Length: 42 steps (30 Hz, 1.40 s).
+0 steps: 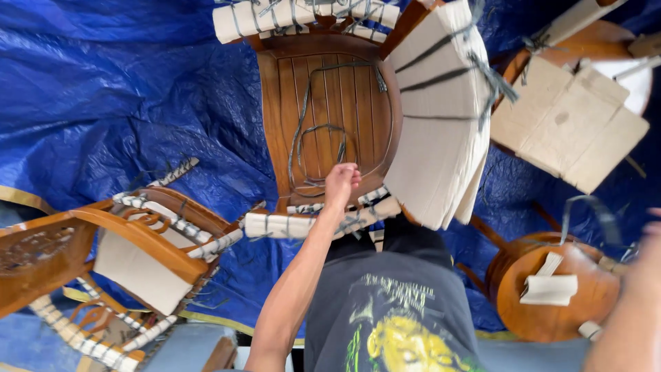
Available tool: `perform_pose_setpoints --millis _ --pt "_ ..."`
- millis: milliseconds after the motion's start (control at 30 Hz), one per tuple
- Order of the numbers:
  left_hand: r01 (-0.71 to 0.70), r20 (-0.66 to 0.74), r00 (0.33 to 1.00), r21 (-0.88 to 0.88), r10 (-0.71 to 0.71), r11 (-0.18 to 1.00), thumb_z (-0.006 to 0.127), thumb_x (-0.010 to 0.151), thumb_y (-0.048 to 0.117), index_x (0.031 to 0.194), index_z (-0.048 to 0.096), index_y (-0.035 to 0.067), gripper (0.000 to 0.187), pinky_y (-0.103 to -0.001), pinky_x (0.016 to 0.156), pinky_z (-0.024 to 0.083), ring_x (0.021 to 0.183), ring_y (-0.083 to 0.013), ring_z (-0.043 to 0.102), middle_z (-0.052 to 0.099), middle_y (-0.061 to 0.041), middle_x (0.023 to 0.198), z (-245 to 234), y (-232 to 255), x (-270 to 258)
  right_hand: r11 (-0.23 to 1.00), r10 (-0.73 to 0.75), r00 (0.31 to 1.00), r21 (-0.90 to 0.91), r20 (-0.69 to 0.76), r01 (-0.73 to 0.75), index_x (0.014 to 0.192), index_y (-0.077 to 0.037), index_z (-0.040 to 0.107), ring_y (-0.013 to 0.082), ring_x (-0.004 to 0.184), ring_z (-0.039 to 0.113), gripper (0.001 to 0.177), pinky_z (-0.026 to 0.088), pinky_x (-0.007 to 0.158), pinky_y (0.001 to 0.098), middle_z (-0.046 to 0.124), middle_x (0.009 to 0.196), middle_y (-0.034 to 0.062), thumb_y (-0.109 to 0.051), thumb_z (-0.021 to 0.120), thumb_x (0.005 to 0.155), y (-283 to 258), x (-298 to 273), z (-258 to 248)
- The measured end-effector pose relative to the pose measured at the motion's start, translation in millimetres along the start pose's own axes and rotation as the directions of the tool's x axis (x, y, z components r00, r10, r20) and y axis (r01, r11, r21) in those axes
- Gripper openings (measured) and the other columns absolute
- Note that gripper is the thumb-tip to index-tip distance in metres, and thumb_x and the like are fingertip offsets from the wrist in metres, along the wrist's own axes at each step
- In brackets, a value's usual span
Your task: Wrapping wooden chairs with cardboard and securing them with plastic ties for protection during transport.
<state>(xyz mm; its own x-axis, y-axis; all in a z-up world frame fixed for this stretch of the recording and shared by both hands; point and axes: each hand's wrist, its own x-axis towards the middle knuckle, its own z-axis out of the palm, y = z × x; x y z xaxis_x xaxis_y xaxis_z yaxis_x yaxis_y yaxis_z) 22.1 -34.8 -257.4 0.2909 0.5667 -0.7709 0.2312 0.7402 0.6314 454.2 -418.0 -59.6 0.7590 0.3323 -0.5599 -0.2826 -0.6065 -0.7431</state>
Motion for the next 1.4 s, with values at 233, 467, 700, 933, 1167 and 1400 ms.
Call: perform_pose_setpoints --millis 233,467,700,933,1167,1400 --pt "-0.094 0.031 0.995 0.644 0.097 0.759 0.062 0.098 0.013 0.123 0.071 0.012 0.027 -0.036 0.091 0.056 0.105 -0.0244 0.072 0.077 -0.011 0.114 96 -42 100 0.916 0.384 0.922 -0.139 0.040 -0.376 0.117 0.002 0.064 0.0215 0.090 0.068 0.035 0.057 0.075 0.0351 0.070 0.110 0.0162 -0.026 0.045 0.108 177 173 228" --pt "-0.198 0.182 0.979 0.779 0.087 0.595 0.054 0.087 -0.005 0.143 0.053 0.012 0.059 -0.041 0.115 0.038 0.140 -0.0353 0.046 0.050 -0.019 0.150 140 -116 197 0.894 0.421 0.891 -0.243 0.171 -0.376 0.120 0.002 0.062 0.0224 0.091 0.069 0.034 0.058 0.076 0.0358 0.069 0.110 0.0162 -0.026 0.049 0.106 245 236 255" --pt "-0.141 0.231 0.962 0.876 -0.145 0.462 0.060 0.087 -0.003 0.148 0.052 0.017 0.065 -0.039 0.118 0.033 0.147 -0.0338 0.032 0.029 -0.020 0.161 141 -61 189 0.902 0.404 0.873 -0.278 0.273 -0.331 0.123 0.003 0.059 0.0232 0.091 0.069 0.035 0.059 0.077 0.0366 0.069 0.109 0.0162 -0.025 0.053 0.103 246 246 258" --pt "-0.216 0.217 0.976 0.975 -0.009 0.056 0.063 0.092 0.006 0.110 0.075 0.005 0.022 -0.041 0.106 0.048 0.129 -0.0320 0.055 0.050 -0.016 0.147 132 -75 190 0.927 0.347 0.861 -0.277 0.372 -0.254 0.125 0.003 0.057 0.0241 0.092 0.070 0.038 0.060 0.079 0.0373 0.068 0.109 0.0162 -0.025 0.058 0.100 230 238 262" --pt "-0.322 0.327 0.945 0.938 0.024 -0.129 0.055 0.100 0.035 0.099 0.078 0.006 0.038 -0.047 0.101 0.041 0.123 -0.0325 0.049 0.055 -0.014 0.130 91 -23 153 0.956 0.280 0.860 -0.210 0.427 -0.207 0.128 0.004 0.054 0.0250 0.092 0.070 0.042 0.061 0.080 0.0380 0.068 0.108 0.0162 -0.025 0.062 0.097 202 188 266" --pt "-0.467 0.412 0.831 0.882 0.374 0.065 0.069 0.094 0.031 0.093 0.076 0.005 0.027 -0.047 0.084 0.048 0.100 -0.0347 0.058 0.063 -0.015 0.103 72 46 68 0.983 0.176 0.880 -0.123 0.441 -0.136 0.131 0.005 0.052 0.0259 0.093 0.071 0.048 0.062 0.081 0.0387 0.068 0.108 0.0162 -0.024 0.066 0.095 136 121 267"
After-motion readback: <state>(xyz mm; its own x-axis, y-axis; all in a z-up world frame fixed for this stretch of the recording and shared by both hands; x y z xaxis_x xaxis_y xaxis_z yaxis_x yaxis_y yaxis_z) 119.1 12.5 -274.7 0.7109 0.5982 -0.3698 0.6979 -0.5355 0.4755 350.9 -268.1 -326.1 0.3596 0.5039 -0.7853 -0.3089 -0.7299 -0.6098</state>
